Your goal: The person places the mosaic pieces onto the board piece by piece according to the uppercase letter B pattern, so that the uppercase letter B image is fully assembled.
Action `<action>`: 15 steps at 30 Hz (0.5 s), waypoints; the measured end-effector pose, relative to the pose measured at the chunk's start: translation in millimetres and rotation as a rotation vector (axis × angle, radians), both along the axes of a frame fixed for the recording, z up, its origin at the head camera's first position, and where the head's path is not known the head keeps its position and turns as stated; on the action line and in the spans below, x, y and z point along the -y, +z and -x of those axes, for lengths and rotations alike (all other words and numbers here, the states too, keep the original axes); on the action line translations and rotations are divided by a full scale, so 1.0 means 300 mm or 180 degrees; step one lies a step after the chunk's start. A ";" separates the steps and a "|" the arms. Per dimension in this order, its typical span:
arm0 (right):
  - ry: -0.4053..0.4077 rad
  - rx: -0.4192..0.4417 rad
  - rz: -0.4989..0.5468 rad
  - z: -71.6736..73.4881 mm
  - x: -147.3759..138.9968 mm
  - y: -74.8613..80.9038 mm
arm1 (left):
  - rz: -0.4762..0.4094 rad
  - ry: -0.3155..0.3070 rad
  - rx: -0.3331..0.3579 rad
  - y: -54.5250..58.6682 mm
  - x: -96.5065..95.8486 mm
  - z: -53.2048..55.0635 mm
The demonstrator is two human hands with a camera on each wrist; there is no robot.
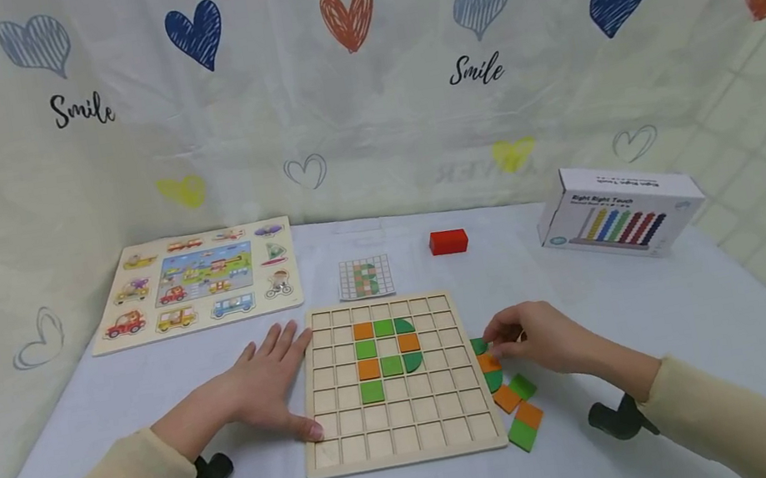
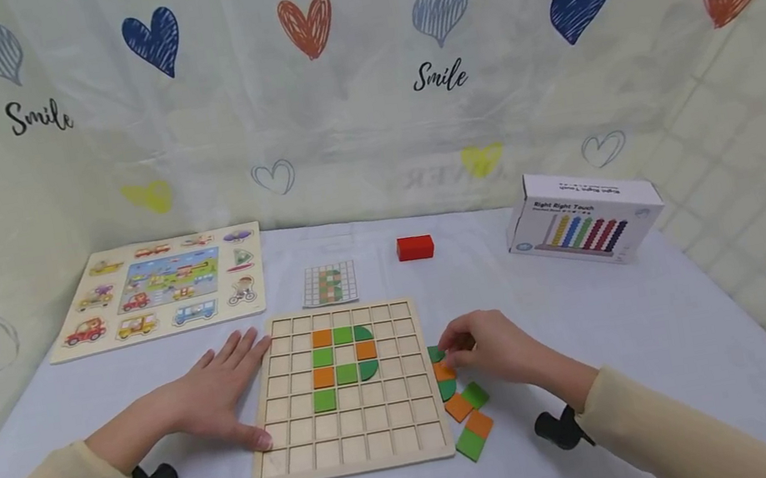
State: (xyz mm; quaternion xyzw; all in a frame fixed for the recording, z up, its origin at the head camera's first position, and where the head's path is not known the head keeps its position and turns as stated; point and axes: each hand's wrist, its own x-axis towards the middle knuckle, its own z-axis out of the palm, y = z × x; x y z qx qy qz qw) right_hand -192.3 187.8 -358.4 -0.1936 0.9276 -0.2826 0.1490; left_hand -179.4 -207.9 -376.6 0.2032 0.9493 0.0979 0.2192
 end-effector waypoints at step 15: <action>0.0046 0.0075 -0.0047 0.002 -0.021 -0.046 | 0.0004 -0.0011 -0.0041 -0.007 0.002 0.001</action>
